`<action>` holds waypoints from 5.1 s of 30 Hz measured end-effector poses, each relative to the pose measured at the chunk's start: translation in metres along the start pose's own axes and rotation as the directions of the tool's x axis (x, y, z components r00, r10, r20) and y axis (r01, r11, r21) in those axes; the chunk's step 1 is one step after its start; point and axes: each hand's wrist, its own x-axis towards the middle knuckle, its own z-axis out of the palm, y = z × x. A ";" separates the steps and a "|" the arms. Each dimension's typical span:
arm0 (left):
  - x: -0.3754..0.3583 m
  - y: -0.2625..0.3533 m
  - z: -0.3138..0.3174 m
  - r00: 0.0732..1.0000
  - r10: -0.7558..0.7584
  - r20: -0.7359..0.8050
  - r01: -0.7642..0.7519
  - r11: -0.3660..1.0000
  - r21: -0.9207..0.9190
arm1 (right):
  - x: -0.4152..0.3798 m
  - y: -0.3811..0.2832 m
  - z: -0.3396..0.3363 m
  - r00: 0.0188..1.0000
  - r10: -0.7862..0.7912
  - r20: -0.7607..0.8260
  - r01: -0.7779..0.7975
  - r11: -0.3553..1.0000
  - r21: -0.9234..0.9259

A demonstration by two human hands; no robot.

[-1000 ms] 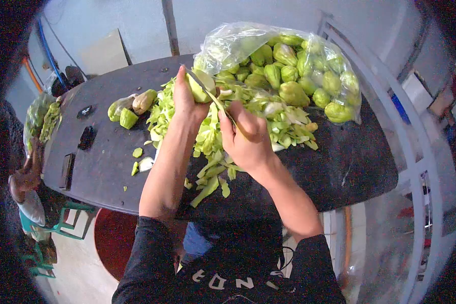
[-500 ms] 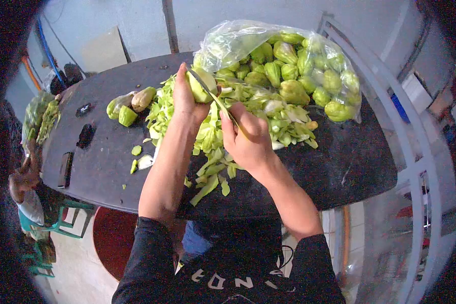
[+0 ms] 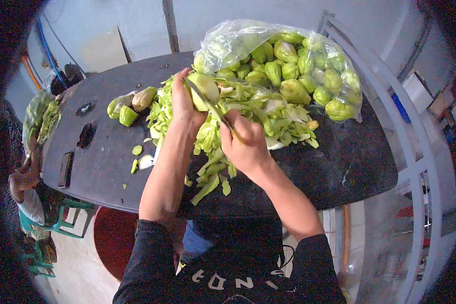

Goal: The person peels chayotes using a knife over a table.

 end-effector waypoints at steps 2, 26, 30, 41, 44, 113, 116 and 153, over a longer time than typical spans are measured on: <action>-0.003 0.002 0.004 1.000 0.025 -0.019 -0.025 1.000 0.012 | -0.005 -0.002 0.002 0.999 -0.036 -0.008 0.036 0.999 -0.016; -0.016 -0.004 0.009 0.993 0.114 -0.018 -0.112 0.989 0.093 | -0.003 0.001 -0.009 0.998 -0.023 0.051 0.023 1.000 0.011; -0.010 -0.008 0.007 0.843 0.537 0.037 -0.502 0.759 0.414 | 0.000 0.001 -0.008 1.000 -0.028 -0.014 0.029 0.996 0.079; -0.016 -0.014 0.007 0.980 0.193 -0.050 -0.182 0.970 0.161 | -0.002 0.002 -0.010 0.999 -0.001 -0.033 0.004 0.998 0.062; -0.005 -0.023 -0.004 0.970 0.242 -0.036 -0.231 0.955 0.186 | -0.003 0.010 -0.008 1.000 -0.006 0.006 0.006 0.999 0.031; -0.016 -0.025 -0.019 0.923 -0.259 0.284 0.135 0.910 0.393 | 0.002 0.034 -0.021 0.680 0.417 0.603 -0.731 0.446 0.517; -0.028 -0.015 -0.012 0.952 -0.184 0.247 0.029 0.853 0.521 | 0.001 0.031 -0.016 0.652 0.391 0.650 -0.754 0.430 0.497; -0.020 -0.043 -0.019 0.967 -0.190 0.170 0.188 0.982 0.031 | 0.003 0.046 -0.014 0.576 0.431 0.695 -0.805 0.153 0.573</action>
